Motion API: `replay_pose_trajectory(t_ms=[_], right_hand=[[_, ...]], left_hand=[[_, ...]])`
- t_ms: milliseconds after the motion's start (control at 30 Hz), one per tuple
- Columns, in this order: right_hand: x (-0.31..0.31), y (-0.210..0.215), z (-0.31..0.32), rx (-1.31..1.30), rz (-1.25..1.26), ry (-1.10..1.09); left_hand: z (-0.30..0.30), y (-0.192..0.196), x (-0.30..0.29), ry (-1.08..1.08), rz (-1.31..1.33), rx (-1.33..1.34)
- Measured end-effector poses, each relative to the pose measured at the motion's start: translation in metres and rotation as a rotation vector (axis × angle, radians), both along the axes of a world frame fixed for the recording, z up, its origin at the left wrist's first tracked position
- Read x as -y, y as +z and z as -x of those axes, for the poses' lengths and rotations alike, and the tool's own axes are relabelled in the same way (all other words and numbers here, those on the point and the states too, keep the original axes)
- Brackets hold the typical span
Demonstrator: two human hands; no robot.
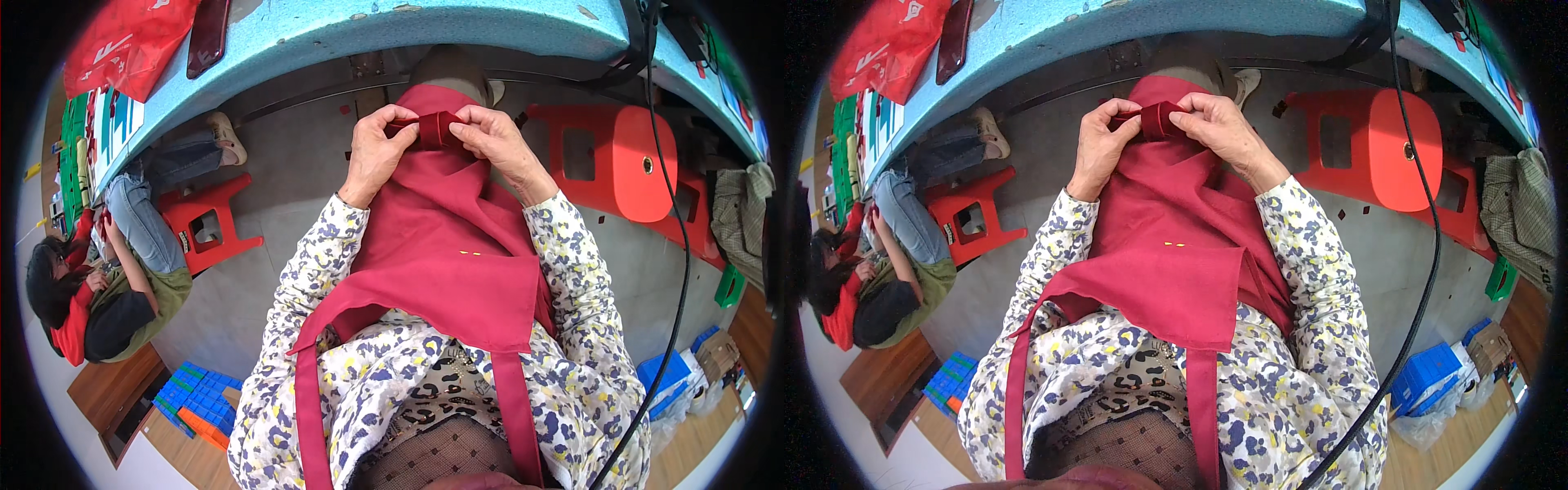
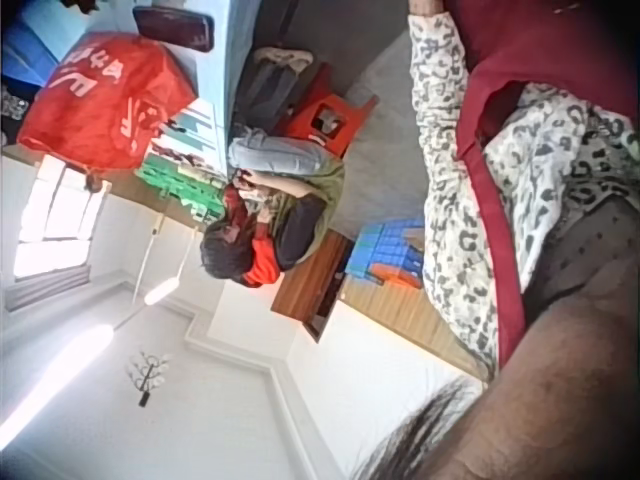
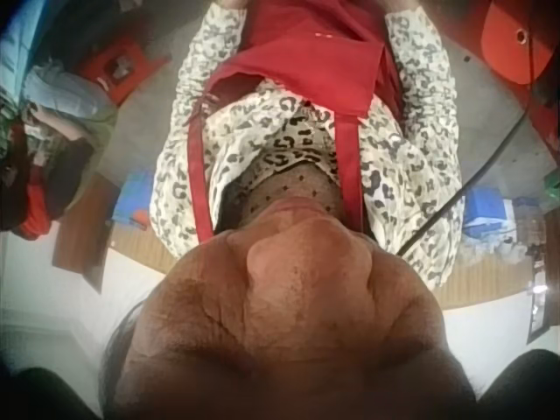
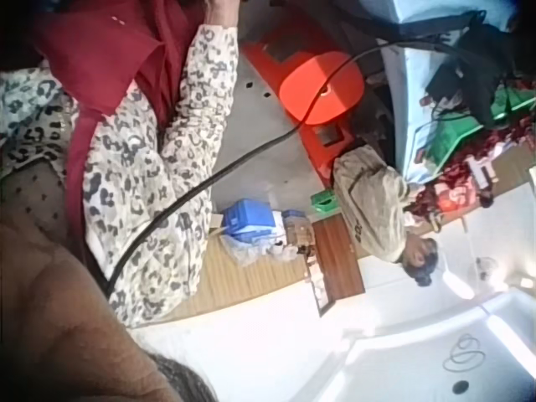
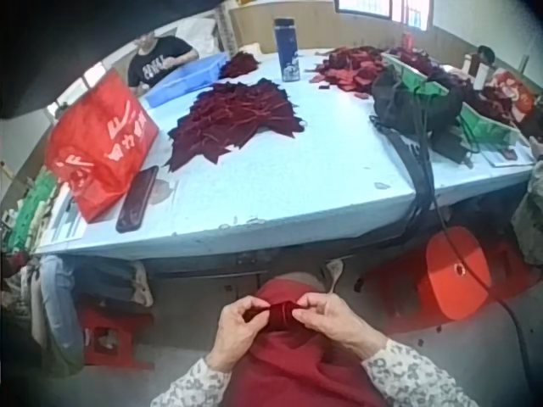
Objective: Fold and align the edges of a red fabric apron piece.
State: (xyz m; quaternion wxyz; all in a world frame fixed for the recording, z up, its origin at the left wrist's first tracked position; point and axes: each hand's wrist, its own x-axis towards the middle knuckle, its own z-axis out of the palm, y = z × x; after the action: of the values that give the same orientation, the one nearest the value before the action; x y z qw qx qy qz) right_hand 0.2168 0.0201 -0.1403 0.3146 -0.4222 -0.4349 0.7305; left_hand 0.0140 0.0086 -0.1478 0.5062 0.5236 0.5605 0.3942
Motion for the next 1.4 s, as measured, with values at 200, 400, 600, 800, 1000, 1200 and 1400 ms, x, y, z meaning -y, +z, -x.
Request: replay_pose_trajectory(t_ms=[200,400,600,800,1000,1200,1400], right_hand=[[0.002,-0.003,-0.002,0.007,-0.015,-0.041],[0.004,-0.002,-0.005,0.073,0.015,-0.072],[0.006,-0.006,-0.002,0.276,-0.272,-0.223],[0.024,0.013,0.005,0.643,-0.690,-0.204],[0.030,0.003,0.019,0.835,-0.940,-0.261],[0.027,-0.002,0.019,0.809,-0.985,-0.288],[0.022,-0.003,0.023,0.856,-1.113,-0.332]], left_hand=[[-0.001,0.001,0.000,0.003,-0.013,0.020],[-0.003,0.004,0.000,-0.002,-0.025,0.010],[-0.002,0.001,0.002,0.001,-0.038,0.015],[0.002,0.000,0.003,0.014,-0.031,0.033],[0.001,0.003,0.004,0.026,-0.026,0.035],[0.001,0.001,0.005,0.032,-0.002,0.040],[-0.002,-0.001,0.004,0.043,-0.014,0.047]])
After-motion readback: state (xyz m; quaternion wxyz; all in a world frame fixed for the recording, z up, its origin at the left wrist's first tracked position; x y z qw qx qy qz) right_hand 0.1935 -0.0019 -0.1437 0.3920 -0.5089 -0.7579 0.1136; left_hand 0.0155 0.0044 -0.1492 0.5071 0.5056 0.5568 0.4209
